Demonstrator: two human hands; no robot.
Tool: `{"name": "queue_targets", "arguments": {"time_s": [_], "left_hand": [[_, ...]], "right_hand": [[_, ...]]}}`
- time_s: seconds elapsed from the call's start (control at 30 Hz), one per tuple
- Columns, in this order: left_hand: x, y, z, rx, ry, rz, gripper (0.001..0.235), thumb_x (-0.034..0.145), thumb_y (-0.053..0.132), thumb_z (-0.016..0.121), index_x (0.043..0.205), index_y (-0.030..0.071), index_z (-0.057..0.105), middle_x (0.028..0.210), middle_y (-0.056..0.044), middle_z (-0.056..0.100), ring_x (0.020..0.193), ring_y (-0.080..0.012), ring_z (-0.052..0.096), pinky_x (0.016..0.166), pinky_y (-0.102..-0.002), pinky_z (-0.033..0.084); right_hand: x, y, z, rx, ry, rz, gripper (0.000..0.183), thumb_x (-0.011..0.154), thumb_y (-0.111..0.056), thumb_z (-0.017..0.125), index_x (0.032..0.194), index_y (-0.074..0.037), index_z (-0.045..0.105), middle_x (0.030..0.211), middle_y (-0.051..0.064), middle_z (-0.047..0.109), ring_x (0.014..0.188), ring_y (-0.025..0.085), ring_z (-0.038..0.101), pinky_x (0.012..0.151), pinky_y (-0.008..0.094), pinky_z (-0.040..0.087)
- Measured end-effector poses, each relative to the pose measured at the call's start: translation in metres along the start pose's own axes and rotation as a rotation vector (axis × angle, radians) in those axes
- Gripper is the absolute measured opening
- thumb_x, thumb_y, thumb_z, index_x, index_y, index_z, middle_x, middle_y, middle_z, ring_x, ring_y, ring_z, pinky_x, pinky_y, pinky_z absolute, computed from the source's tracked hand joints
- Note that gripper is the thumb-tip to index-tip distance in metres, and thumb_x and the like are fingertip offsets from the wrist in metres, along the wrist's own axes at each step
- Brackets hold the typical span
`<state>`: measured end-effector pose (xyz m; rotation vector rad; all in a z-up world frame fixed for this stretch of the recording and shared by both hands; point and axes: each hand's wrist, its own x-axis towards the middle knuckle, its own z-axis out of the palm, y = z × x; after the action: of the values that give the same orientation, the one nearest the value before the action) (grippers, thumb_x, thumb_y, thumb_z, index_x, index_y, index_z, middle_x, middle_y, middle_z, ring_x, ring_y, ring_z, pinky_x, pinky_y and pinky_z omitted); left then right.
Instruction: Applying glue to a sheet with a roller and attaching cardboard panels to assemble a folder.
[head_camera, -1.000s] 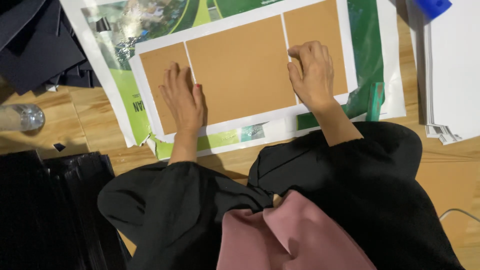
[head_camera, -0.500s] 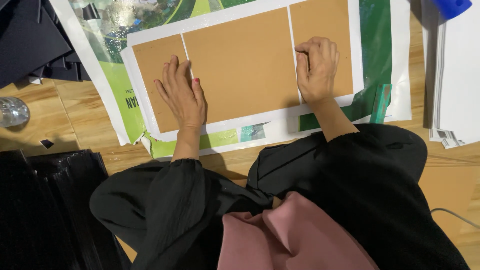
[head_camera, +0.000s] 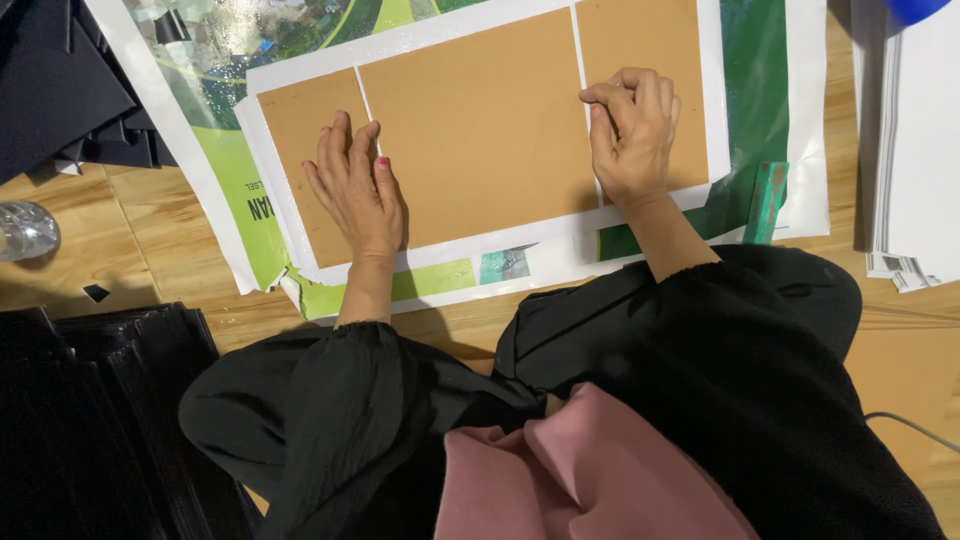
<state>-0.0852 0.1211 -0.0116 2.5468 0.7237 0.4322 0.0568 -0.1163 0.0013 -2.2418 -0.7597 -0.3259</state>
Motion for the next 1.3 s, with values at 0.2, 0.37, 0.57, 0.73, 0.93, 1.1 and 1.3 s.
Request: {"name": "queue_targets", "arguments": {"time_s": [0.2, 0.37, 0.57, 0.73, 0.93, 1.1, 1.3], "left_hand": [[0.000, -0.004, 0.001, -0.001, -0.001, 0.011, 0.042, 0.095, 0.037, 0.024, 0.120, 0.022, 0.053, 0.139, -0.002, 0.035, 0.132, -0.0255, 0.028, 0.107, -0.052, 0.009], [0.000, -0.008, 0.004, 0.014, -0.008, 0.021, 0.041, 0.095, 0.037, 0.025, 0.123, 0.023, 0.051, 0.140, -0.001, 0.033, 0.132, -0.0249, 0.027, 0.107, -0.053, 0.009], [-0.001, -0.010, 0.004, 0.013, -0.011, 0.025, 0.040, 0.095, 0.037, 0.026, 0.123, 0.024, 0.051, 0.140, -0.001, 0.033, 0.133, -0.0245, 0.027, 0.107, -0.053, 0.008], [-0.001, -0.011, 0.004, 0.030, -0.008, 0.034, 0.041, 0.095, 0.038, 0.026, 0.124, 0.023, 0.051, 0.140, -0.001, 0.033, 0.132, -0.0252, 0.028, 0.107, -0.053, 0.009], [-0.001, -0.012, 0.004, 0.023, -0.014, 0.037, 0.041, 0.095, 0.037, 0.027, 0.124, 0.024, 0.051, 0.140, -0.001, 0.033, 0.133, -0.0246, 0.027, 0.108, -0.053, 0.008], [-0.001, -0.012, 0.004, 0.030, -0.021, 0.042, 0.042, 0.095, 0.038, 0.026, 0.124, 0.023, 0.052, 0.140, -0.002, 0.032, 0.132, -0.0241, 0.027, 0.107, -0.053, 0.009], [-0.001, -0.013, 0.004, 0.036, -0.021, 0.045, 0.041, 0.095, 0.039, 0.026, 0.125, 0.023, 0.050, 0.141, -0.002, 0.032, 0.133, -0.0244, 0.026, 0.107, -0.053, 0.009]], "right_hand": [[0.000, 0.001, 0.001, -0.001, 0.005, -0.012, 0.018, 0.086, -0.007, 0.048, 0.093, -0.012, 0.064, 0.090, 0.005, 0.048, 0.082, 0.025, 0.044, 0.069, 0.036, 0.031], [0.000, 0.003, 0.001, -0.002, 0.007, -0.014, 0.017, 0.086, -0.007, 0.050, 0.093, -0.011, 0.064, 0.091, 0.006, 0.048, 0.083, 0.025, 0.045, 0.069, 0.036, 0.032], [0.000, 0.003, 0.002, -0.002, 0.008, -0.014, 0.018, 0.086, -0.006, 0.048, 0.093, -0.011, 0.064, 0.090, 0.005, 0.048, 0.082, 0.025, 0.044, 0.069, 0.036, 0.032], [0.000, 0.002, 0.002, 0.003, 0.011, -0.014, 0.019, 0.085, -0.005, 0.048, 0.092, -0.011, 0.065, 0.090, 0.006, 0.048, 0.082, 0.025, 0.044, 0.070, 0.036, 0.032], [-0.001, 0.003, 0.002, 0.000, 0.003, -0.011, 0.020, 0.087, -0.006, 0.047, 0.093, -0.012, 0.065, 0.090, 0.005, 0.049, 0.082, 0.025, 0.044, 0.069, 0.036, 0.031], [0.000, 0.003, 0.000, -0.003, 0.005, -0.032, 0.019, 0.087, -0.006, 0.047, 0.092, -0.011, 0.064, 0.090, 0.005, 0.049, 0.082, 0.025, 0.044, 0.069, 0.037, 0.031], [0.000, 0.003, 0.000, -0.003, -0.004, -0.019, 0.020, 0.089, -0.010, 0.046, 0.094, -0.013, 0.065, 0.092, 0.004, 0.050, 0.083, 0.025, 0.044, 0.069, 0.037, 0.031]]}}
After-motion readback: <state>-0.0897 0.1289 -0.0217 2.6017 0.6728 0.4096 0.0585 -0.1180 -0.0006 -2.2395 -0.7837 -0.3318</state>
